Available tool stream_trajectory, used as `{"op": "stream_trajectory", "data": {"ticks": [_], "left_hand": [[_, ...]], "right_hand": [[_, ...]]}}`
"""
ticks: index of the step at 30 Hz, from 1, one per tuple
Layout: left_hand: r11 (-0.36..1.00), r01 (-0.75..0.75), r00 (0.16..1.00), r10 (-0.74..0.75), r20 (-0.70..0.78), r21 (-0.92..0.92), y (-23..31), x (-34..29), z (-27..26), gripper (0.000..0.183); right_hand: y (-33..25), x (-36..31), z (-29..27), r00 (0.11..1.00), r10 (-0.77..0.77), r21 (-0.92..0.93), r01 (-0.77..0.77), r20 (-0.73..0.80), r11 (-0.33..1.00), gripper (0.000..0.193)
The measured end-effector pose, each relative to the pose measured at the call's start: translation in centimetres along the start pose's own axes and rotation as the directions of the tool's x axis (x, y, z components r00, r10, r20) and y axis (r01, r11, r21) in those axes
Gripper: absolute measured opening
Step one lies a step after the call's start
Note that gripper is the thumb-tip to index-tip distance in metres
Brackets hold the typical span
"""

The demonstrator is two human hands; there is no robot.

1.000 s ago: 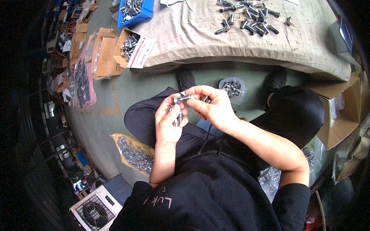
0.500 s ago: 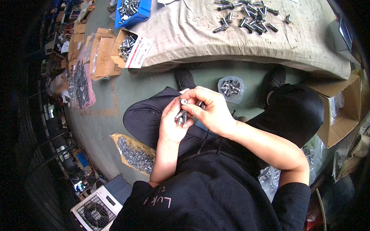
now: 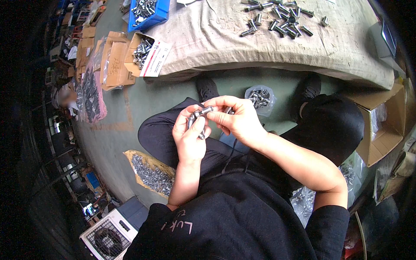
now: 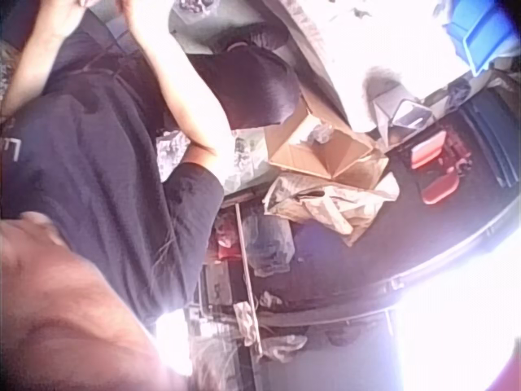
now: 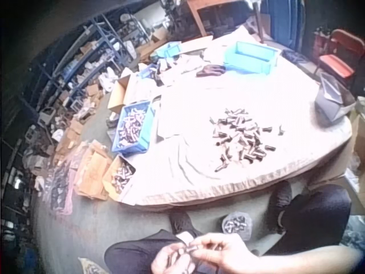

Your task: The person picks up metal parts from the table and assembles them together by hand.

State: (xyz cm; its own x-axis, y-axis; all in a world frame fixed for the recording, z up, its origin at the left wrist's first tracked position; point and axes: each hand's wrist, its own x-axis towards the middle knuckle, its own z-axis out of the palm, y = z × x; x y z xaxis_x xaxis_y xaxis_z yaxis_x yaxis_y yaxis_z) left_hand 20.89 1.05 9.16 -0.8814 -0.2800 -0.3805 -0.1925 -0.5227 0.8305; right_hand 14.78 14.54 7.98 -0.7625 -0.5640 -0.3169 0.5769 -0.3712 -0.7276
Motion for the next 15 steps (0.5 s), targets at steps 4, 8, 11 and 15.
{"op": "stream_trajectory", "data": {"ticks": [4,8,11,15], "left_hand": [[0.981,-0.129,0.992,0.128,0.017,0.146,0.1,-0.2,0.2,0.026],[0.999,-0.027,0.996,0.031,0.087,-0.046,0.3,-0.2,0.0,0.022],[0.982,0.048,0.996,-0.034,0.083,-0.183,1.0,0.0,0.3,0.019],[0.97,0.091,0.996,-0.086,0.033,-0.227,1.3,0.1,0.4,0.017]], "right_hand": [[0.3,0.4,-0.3,0.996,0.089,0.189,-0.091,0.015,0.978,0.018],[0.5,0.6,-0.7,0.981,0.178,0.357,-0.195,0.081,0.913,0.017],[0.4,0.5,-0.7,0.972,0.217,0.392,-0.234,0.089,0.89,0.017],[0.4,0.6,-0.9,0.97,0.227,0.401,-0.241,0.084,0.884,0.017]]}}
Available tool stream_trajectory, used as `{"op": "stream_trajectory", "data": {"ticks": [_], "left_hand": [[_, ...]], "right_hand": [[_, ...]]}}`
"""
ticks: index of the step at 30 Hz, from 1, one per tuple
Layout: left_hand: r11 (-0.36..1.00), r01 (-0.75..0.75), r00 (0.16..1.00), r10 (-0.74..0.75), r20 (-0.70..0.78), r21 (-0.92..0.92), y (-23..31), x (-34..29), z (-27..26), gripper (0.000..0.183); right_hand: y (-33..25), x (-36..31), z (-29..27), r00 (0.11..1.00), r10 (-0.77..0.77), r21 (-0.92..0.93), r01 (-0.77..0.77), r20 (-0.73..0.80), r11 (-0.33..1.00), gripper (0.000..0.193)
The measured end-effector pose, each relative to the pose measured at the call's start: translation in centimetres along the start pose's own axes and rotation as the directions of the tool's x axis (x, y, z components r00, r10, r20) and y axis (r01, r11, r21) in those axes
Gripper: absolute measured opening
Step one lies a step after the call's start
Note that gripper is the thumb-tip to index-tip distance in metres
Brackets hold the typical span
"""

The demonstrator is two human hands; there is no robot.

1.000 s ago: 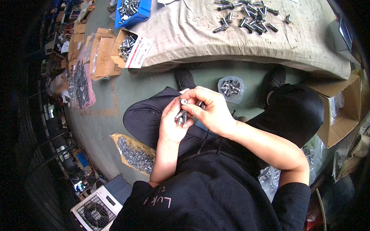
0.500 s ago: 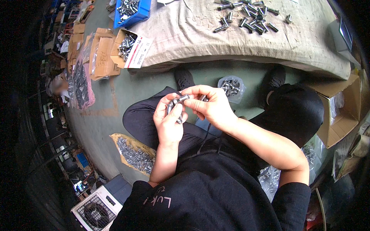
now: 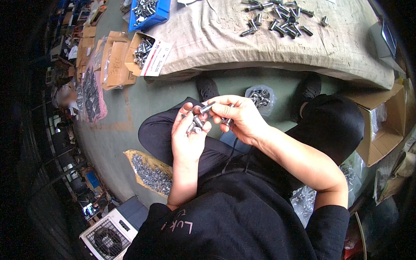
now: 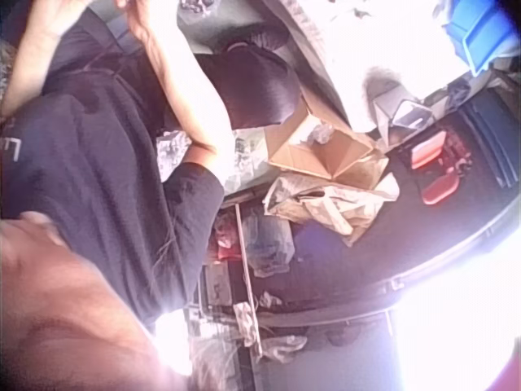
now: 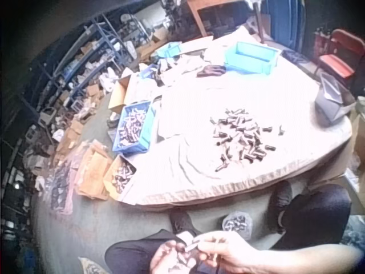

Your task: The person picks up metal parts from the table and assembles them together by hand.

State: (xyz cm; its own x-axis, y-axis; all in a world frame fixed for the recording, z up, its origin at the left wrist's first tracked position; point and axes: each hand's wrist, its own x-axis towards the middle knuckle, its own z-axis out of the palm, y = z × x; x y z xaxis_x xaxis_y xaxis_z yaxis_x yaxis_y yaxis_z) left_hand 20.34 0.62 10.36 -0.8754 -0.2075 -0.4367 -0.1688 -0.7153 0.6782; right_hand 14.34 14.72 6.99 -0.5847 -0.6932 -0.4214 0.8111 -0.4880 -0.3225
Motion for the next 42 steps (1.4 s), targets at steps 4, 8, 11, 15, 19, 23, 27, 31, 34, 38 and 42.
{"op": "stream_trajectory", "data": {"ticks": [4,8,11,15,19,23,27,31,34,38,42], "left_hand": [[1.0,0.02,0.999,-0.02,0.038,-0.011,0.2,0.0,-0.2,0.016],[0.996,0.007,1.0,-0.009,0.023,0.087,-0.1,-0.2,-0.5,0.017],[0.988,-0.018,1.0,0.015,0.023,0.151,-0.3,-0.3,-0.8,0.019],[0.976,-0.061,0.998,0.054,0.038,0.209,-0.2,-0.1,-0.9,0.018],[0.99,-0.004,1.0,0.007,-0.015,0.139,-0.1,0.0,-0.3,0.015],[0.987,-0.024,1.0,0.024,0.002,0.158,-0.2,0.1,-0.4,0.012],[0.987,-0.027,0.999,0.021,0.045,0.156,-0.1,0.1,-0.7,0.011],[0.992,-0.029,0.999,0.023,0.05,0.126,-0.1,0.3,-0.7,0.011],[1.0,-0.009,0.999,0.009,0.039,0.012,-0.2,0.5,-0.9,0.013],[0.994,0.054,0.999,-0.054,0.002,-0.098,0.4,0.9,-0.5,0.011],[0.975,0.02,1.0,-0.021,-0.002,-0.22,0.4,1.0,-0.5,0.011]], "right_hand": [[0.0,0.0,-0.1,1.0,0.009,-0.013,-0.009,-0.013,1.0,0.018],[0.1,-0.1,-0.1,0.999,-0.023,-0.009,0.023,-0.028,1.0,0.019],[0.0,-0.2,0.2,0.998,-0.055,-0.049,0.054,-0.024,0.997,0.019],[0.0,-0.4,0.5,0.988,-0.157,-0.264,0.15,-0.004,0.953,0.019],[0.4,-0.7,0.3,0.977,-0.207,-0.408,0.209,0.048,0.889,0.018],[0.3,-1.0,0.9,0.967,-0.246,-0.475,0.245,0.06,0.845,0.017],[0.4,-1.0,0.7,0.965,-0.249,-0.483,0.255,0.077,0.838,0.018],[0.3,-0.8,0.7,0.965,-0.251,-0.489,0.256,0.076,0.834,0.019],[0.4,-0.5,0.5,0.975,-0.217,-0.416,0.213,0.039,0.884,0.02],[0.4,-0.3,0.0,0.993,-0.083,-0.087,0.089,0.078,0.992,0.016],[0.1,0.2,-0.7,0.996,0.022,-0.013,-0.021,0.082,1.0,0.015]]}}
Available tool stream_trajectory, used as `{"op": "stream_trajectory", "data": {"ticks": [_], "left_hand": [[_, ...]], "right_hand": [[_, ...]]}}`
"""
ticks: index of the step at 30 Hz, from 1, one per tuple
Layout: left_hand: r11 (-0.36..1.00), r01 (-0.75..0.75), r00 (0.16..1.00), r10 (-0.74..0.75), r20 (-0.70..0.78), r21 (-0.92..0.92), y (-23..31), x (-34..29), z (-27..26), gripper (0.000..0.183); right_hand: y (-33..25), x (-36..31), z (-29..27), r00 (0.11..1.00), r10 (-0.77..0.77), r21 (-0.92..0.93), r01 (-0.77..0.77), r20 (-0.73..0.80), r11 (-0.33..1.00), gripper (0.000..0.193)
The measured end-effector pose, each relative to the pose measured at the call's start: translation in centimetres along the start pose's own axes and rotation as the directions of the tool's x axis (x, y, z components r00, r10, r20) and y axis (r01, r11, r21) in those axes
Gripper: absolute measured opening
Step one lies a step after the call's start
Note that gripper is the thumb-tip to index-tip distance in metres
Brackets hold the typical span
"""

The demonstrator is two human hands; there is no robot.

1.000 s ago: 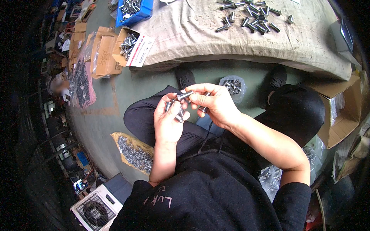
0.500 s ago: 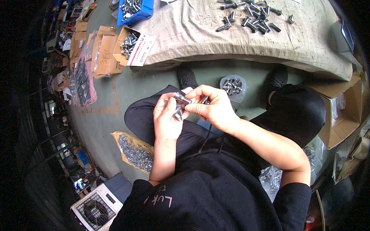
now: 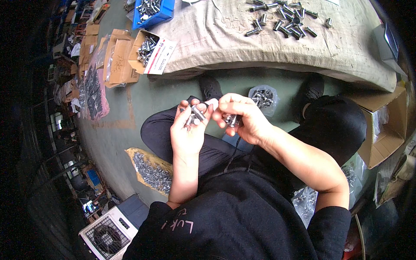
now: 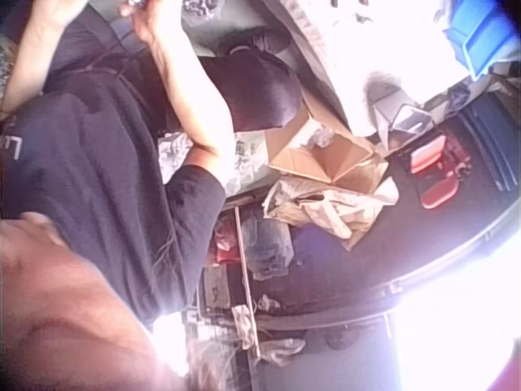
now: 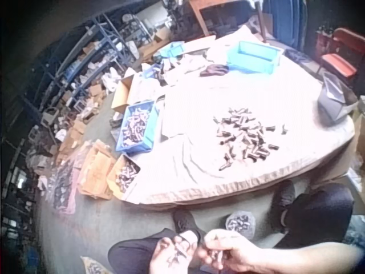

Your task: The person picks up metal parts from the table and assembles them together by hand.

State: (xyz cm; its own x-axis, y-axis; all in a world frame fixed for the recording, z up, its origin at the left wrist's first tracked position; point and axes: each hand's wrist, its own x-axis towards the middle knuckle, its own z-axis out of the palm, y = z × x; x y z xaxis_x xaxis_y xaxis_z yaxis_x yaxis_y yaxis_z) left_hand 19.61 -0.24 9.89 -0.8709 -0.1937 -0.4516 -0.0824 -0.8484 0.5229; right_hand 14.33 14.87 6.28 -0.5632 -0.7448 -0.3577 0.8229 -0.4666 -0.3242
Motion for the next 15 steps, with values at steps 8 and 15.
{"op": "stream_trajectory", "data": {"ticks": [8,15], "left_hand": [[0.991,-0.126,0.992,0.127,-0.004,0.043,-0.7,0.3,0.0,0.015],[0.988,-0.101,0.994,0.105,-0.03,0.115,-1.8,0.3,0.4,0.014]], "right_hand": [[0.8,-0.5,1.7,0.993,0.007,-0.422,-0.056,-0.118,0.905,0.02],[0.5,-0.4,1.4,0.963,-0.197,-0.427,0.103,-0.183,0.898,0.016]]}}
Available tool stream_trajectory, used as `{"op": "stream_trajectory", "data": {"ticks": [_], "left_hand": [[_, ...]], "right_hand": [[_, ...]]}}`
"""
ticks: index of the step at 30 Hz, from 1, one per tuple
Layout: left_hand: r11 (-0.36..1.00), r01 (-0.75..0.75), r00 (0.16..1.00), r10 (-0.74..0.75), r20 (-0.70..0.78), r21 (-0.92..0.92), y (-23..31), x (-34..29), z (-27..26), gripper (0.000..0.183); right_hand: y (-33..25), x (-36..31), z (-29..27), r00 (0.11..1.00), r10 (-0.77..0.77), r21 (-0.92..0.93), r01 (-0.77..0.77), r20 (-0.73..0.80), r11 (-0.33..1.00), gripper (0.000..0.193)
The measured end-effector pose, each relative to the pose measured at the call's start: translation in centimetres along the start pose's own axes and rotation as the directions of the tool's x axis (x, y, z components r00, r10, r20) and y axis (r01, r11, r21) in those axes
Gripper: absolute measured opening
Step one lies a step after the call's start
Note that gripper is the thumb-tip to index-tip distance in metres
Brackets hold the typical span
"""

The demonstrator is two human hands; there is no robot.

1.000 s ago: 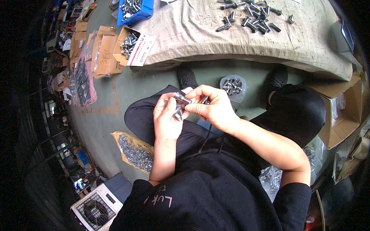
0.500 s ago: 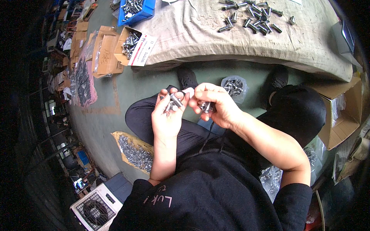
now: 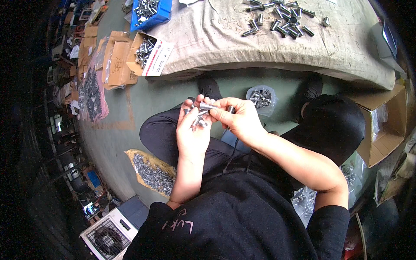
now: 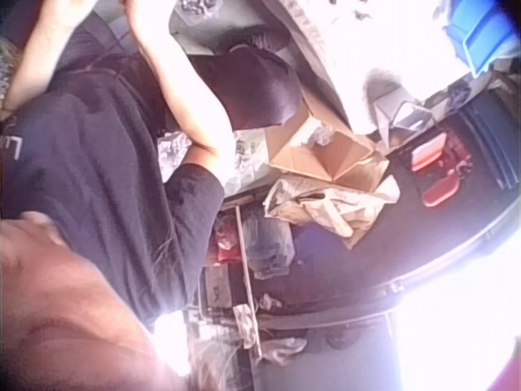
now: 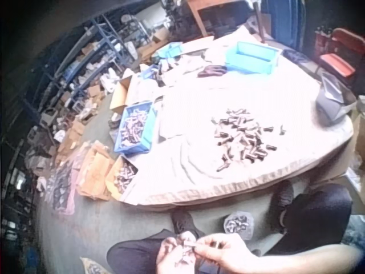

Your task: The person picks up metal parts from the table and assembles them together by hand.

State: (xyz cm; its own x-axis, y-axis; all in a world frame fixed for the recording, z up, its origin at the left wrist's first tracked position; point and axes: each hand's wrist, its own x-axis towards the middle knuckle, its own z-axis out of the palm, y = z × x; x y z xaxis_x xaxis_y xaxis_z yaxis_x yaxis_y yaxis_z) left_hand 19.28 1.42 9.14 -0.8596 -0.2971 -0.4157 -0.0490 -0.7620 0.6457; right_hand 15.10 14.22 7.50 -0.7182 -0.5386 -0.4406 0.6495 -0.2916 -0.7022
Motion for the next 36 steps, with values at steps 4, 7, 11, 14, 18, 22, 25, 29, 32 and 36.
{"op": "stream_trajectory", "data": {"ticks": [4,7,11,14,18,22,25,29,32,36], "left_hand": [[0.988,0.152,0.986,-0.152,-0.061,-0.013,0.8,0.5,-1.3,0.013],[0.965,0.262,0.965,-0.262,0.005,0.004,1.6,0.3,-2.2,0.015],[0.957,0.22,0.971,-0.233,0.051,0.189,1.8,-0.5,-1.2,0.024],[0.931,0.148,0.985,-0.168,0.033,0.333,1.9,-0.8,-0.5,0.022],[0.912,0.046,0.994,-0.082,0.072,0.407,2.0,-1.1,-0.2,0.021],[0.89,-0.049,0.993,-0.007,0.12,0.454,1.9,-1.1,-0.4,0.024],[0.886,-0.068,0.99,0.002,0.143,0.459,2.0,-1.2,-0.3,0.026],[0.869,-0.08,0.986,-0.004,0.168,0.489,1.8,-1.1,-0.3,0.027],[0.958,0.081,0.99,-0.11,0.091,0.275,1.7,-0.9,-0.4,0.029],[0.959,0.28,0.957,-0.275,0.092,-0.048,2.1,-0.1,-1.0,0.038]], "right_hand": [[-0.7,-0.2,-0.2,0.996,-0.079,-0.062,0.076,-0.038,0.995,0.017],[-1.0,-0.2,-0.3,0.995,-0.096,-0.082,0.093,-0.032,0.992,0.018],[-0.4,-0.1,-0.4,0.96,-0.281,-0.212,0.278,0.014,0.937,0.018],[-0.4,-0.4,0.2,0.958,-0.288,-0.182,0.285,0.012,0.941,0.018],[-0.4,-0.3,-0.2,0.948,-0.316,-0.202,0.315,0.028,0.927,0.02],[-1.0,-0.3,-0.6,0.994,-0.098,-0.083,0.102,0.057,0.991,0.022],[-0.7,0.0,-0.8,0.993,0.057,0.147,-0.072,0.102,0.986,0.021],[-0.4,0.3,-0.6,0.987,0.081,0.349,-0.126,0.141,0.929,0.019],[-0.2,0.6,-1.6,0.965,0.047,0.461,-0.165,0.257,0.872,0.019],[-1.7,0.1,-0.5,0.972,0.15,0.521,-0.225,0.182,0.823,0.019]]}}
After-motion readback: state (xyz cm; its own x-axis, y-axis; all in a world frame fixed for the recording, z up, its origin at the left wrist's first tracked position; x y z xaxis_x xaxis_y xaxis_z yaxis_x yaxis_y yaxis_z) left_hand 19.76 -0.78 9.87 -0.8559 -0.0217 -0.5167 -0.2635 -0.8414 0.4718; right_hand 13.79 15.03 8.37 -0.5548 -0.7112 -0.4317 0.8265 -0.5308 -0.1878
